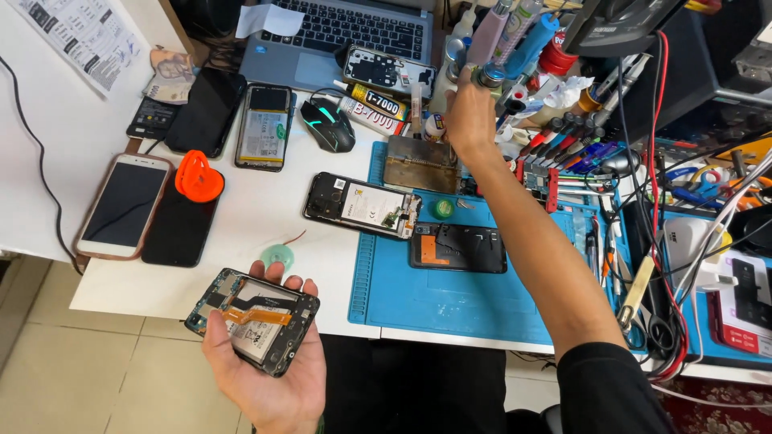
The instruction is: The person disassembles a smartphone, removes the back cover, and uses a multimeter to test the battery terminals. They then use a small brush to clean the internal components of the device.
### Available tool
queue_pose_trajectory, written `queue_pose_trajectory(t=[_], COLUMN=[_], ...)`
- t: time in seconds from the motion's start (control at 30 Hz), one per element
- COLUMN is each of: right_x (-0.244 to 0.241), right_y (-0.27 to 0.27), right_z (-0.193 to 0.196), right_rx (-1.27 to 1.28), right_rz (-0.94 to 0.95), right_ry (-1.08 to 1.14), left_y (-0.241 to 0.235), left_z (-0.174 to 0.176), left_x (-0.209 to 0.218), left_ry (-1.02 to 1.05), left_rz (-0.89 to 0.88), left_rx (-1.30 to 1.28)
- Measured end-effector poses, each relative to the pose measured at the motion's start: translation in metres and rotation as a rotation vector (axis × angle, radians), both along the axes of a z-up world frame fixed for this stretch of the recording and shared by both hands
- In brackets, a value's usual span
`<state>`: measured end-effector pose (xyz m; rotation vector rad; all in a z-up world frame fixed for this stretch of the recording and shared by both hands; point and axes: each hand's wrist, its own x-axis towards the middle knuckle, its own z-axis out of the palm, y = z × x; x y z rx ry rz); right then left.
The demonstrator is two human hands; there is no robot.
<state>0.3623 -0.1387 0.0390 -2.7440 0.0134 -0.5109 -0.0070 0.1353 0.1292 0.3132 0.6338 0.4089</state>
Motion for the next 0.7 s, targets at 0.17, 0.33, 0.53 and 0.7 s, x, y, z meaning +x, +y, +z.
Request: queue_pose_trajectory(t=[0.17,0.33,0.53,0.7], right_x=[0.001,-0.002,-0.034,-0.113], right_y=[0.000,-0.010,0.001,-0.010], right_z=[0.005,0.002,0.044,0.054], right_rx=[0.032,0.086,0.092,0.142], right_rz=[0.019,0.051,0.069,0.259], right_ry=[-0.029,-0.141,-0.118,-0.441], left_y=[0.001,0.000,-0.015,-0.044], left_z=[-0.002,0.011,0.009,0.026], left_x=[-0.003,0.001,0.020,0.040], left_ry=[-0.050,0.044,-0.310,-0.396], left_rz=[-0.036,-0.038,-0.154,-0.321], left_rx=[-0.021,-0.016,-0.002,-0.092])
